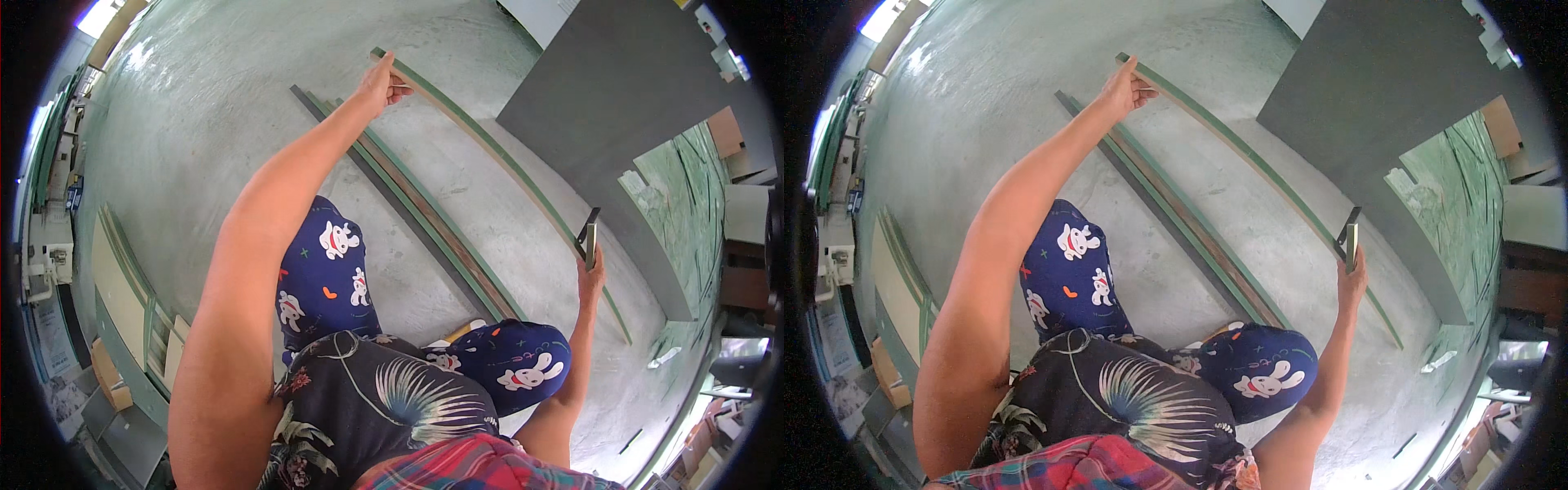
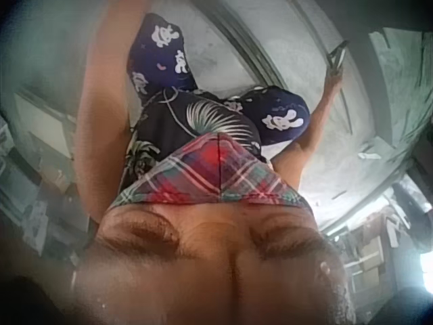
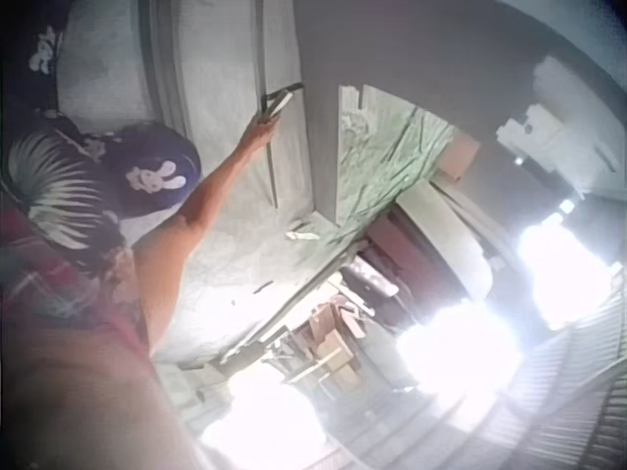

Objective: Cleaning debris from boards and then sorting/inspecting edge strips.

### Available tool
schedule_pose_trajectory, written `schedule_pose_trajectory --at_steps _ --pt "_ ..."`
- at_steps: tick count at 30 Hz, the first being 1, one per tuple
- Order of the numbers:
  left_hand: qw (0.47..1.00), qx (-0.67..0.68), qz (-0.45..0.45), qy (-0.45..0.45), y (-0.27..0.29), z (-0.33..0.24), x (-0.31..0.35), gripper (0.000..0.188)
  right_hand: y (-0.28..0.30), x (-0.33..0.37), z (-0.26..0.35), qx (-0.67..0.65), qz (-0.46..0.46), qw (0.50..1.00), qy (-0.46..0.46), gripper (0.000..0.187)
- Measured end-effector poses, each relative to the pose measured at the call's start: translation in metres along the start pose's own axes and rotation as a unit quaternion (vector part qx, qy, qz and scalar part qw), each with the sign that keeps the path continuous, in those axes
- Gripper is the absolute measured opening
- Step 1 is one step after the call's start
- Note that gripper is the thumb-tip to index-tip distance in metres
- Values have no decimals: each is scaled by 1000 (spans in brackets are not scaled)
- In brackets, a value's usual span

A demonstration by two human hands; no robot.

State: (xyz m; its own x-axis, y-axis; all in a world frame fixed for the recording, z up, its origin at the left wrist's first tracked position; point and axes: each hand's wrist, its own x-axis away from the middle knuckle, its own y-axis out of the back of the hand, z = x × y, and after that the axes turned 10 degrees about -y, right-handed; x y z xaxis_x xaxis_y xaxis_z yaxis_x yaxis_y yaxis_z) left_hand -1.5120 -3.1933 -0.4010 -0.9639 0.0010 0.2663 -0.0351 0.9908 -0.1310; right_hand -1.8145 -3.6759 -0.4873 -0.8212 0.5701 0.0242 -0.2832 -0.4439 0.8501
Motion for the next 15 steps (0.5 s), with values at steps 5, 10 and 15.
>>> schedule_pose_trajectory --at_steps 5,10,15 --pt "995 -19 -91 34 19 7 -23 47 -20 16 14 -4 34 999 25 55" --pt "983 -44 -151 97 54 32 -35 44 -47 17 31 47 7 996 78 60" --pt "986 -60 -134 81 80 45 -45 56 -72 -17 46 5 2 993 118 60"
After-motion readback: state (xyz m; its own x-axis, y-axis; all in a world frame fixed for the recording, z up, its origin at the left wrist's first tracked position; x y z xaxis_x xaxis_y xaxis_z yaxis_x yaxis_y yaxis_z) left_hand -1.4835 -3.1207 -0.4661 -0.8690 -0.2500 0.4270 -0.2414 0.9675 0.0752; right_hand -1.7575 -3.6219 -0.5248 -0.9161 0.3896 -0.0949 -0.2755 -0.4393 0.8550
